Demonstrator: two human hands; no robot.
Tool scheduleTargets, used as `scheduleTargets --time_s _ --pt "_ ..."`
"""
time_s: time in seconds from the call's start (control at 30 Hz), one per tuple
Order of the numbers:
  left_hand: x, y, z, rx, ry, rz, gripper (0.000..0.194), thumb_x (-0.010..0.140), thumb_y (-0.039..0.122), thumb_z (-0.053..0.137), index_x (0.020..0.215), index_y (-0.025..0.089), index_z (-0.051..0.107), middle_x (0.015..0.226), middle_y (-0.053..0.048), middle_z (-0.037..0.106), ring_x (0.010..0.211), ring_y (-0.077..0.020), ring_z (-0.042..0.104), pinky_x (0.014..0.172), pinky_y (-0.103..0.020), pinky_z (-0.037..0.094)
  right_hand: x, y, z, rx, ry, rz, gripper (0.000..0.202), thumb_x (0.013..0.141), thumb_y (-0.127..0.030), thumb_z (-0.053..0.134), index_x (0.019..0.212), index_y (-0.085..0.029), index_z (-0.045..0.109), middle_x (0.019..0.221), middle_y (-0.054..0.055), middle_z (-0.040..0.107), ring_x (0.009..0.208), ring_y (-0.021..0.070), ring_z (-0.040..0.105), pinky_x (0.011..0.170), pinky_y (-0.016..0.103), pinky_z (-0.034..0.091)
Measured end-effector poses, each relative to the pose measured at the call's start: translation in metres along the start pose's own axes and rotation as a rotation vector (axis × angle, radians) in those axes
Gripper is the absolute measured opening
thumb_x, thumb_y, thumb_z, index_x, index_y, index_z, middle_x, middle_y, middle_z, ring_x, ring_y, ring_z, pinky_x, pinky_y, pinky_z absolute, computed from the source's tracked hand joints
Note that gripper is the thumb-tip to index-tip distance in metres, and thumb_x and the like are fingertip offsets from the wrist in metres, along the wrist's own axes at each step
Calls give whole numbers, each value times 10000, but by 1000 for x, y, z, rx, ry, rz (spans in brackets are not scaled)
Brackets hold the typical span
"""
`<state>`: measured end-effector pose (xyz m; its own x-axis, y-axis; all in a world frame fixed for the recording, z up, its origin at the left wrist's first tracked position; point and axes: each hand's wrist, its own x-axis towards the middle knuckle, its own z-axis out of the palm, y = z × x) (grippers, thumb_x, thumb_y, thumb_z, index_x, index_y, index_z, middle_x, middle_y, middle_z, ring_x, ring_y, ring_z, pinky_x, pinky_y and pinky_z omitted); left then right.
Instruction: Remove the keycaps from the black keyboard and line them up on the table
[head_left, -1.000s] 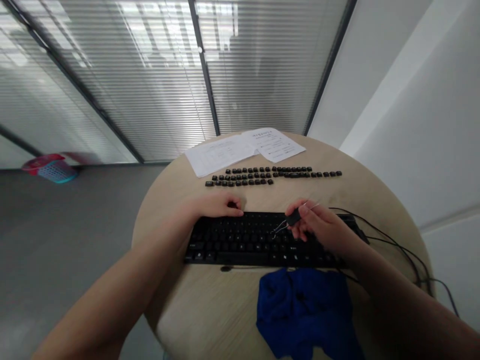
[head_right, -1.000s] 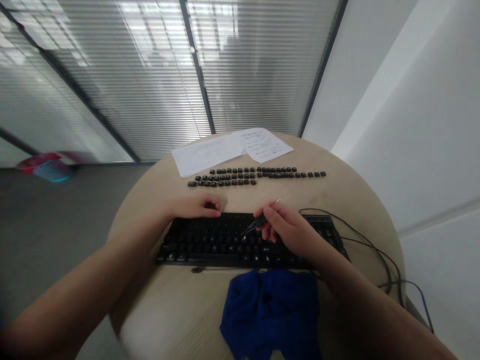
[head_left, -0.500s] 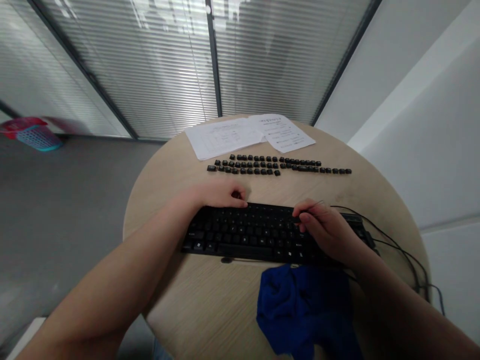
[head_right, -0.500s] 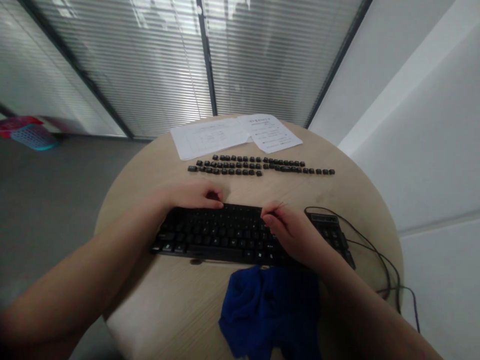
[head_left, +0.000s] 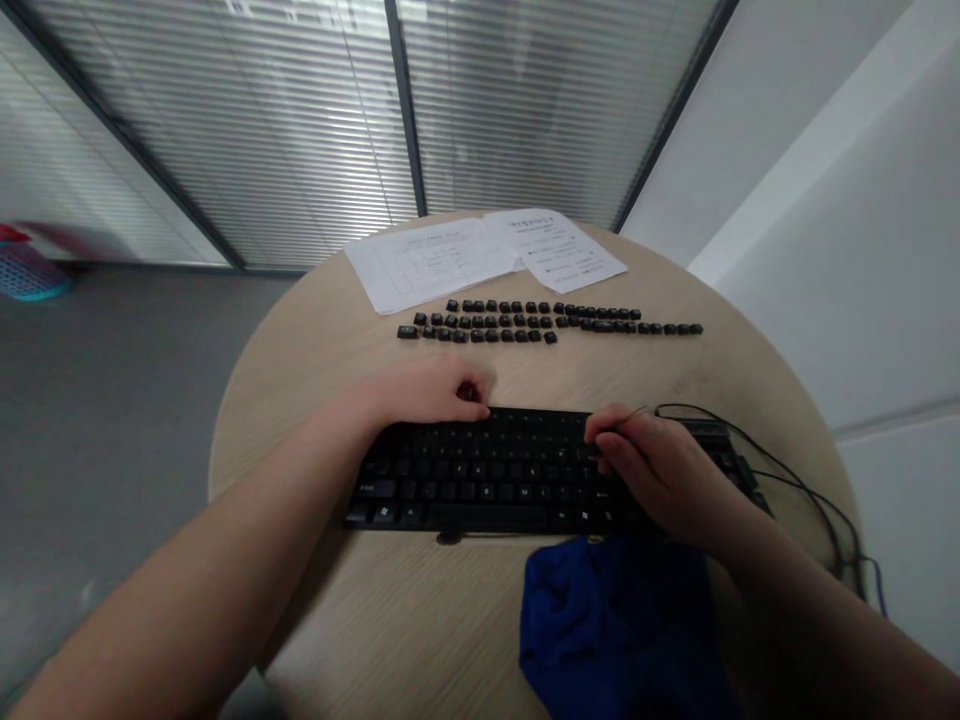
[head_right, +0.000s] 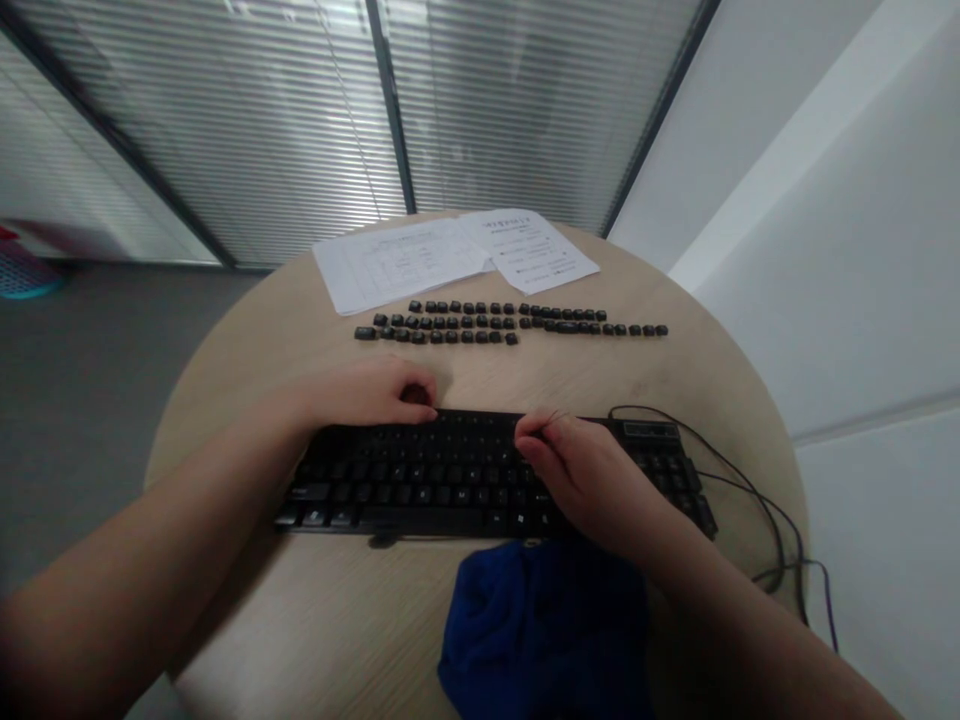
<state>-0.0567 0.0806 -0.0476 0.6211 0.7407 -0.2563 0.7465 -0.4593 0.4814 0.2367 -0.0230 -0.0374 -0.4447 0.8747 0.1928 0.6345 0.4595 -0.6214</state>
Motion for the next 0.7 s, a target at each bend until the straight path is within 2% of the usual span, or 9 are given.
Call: scheduleTargets --time_s 0.27,0.7 --pt "-1 3 0 -12 22 -5 172 852 390 676 847 237 756 758 -9 715 725 -178 604 676 -314 405 -2 -9 4 -15 -3 -61 191 1062 -313 518 931 -231 631 805 15 707 676 160 648 654 278 475" --pt "1 1 2 -4 15 0 173 858 375 668 876 229 759 776 -15 712 718 -180 604 680 -322 405 3 -11 4 19 -90 25 210 1049 -324 538 890 -228 638 778 12 699 696 169 653 653 282 466"
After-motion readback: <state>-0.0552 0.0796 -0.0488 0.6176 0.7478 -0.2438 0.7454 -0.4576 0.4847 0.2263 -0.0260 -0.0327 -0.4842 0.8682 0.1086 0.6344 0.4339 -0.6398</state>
